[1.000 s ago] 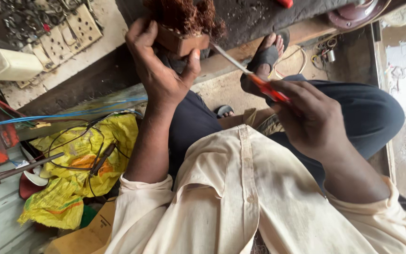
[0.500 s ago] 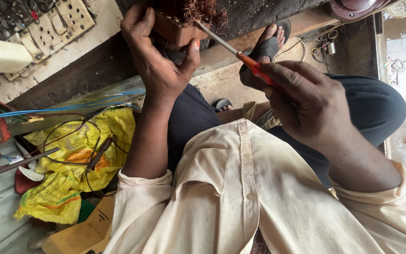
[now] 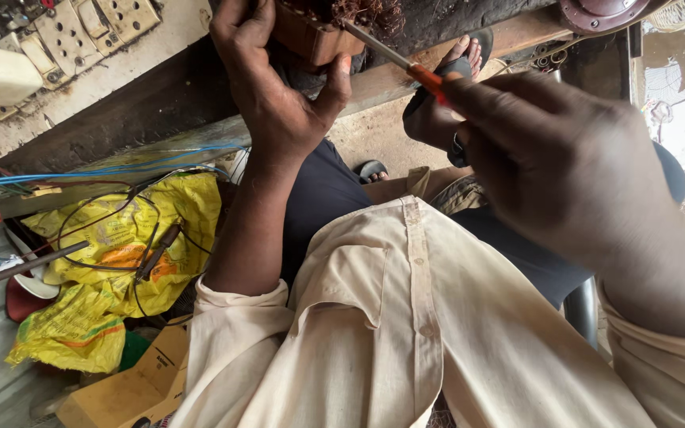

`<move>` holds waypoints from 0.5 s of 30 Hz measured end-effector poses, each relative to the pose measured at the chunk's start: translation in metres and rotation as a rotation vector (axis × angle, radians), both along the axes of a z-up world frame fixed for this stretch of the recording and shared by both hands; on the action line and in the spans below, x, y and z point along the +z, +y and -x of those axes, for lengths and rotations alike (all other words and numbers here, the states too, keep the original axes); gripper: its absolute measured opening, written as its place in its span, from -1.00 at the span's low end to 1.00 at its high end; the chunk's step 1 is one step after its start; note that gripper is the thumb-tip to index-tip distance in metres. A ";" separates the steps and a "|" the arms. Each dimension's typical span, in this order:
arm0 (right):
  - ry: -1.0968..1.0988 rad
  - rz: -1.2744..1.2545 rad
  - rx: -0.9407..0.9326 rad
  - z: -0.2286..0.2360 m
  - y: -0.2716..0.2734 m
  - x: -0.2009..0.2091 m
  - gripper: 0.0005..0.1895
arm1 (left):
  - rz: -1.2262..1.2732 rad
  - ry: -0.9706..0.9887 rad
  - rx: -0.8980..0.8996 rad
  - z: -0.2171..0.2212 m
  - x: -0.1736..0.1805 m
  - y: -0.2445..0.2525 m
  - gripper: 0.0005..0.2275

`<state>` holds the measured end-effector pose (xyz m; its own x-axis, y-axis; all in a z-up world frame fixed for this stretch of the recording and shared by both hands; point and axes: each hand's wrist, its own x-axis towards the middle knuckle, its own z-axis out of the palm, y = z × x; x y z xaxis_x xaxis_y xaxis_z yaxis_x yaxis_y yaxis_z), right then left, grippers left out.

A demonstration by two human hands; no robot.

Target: The person holds a bundle of copper wire and uses a screwdriver to pry and separate strands. They then use pliers to cut and further separate the wire, repeating the process to loosen the bundle.

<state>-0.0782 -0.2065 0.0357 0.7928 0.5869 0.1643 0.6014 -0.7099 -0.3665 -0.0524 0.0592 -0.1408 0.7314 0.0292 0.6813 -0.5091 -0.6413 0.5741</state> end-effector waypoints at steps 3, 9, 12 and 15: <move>-0.017 0.056 0.043 0.008 0.015 0.013 -0.65 | -0.035 -0.032 0.042 -0.001 -0.001 -0.001 -0.34; -0.082 0.130 0.060 0.012 0.025 0.024 -0.64 | -0.038 -0.029 0.039 0.012 0.001 0.000 -0.33; -0.209 0.241 0.021 0.016 0.041 -0.004 -0.51 | -0.078 -0.041 0.033 0.018 0.005 -0.005 -0.28; -0.179 0.150 -0.023 0.024 0.046 -0.030 -0.45 | -0.029 -0.063 0.011 0.016 0.002 -0.008 -0.29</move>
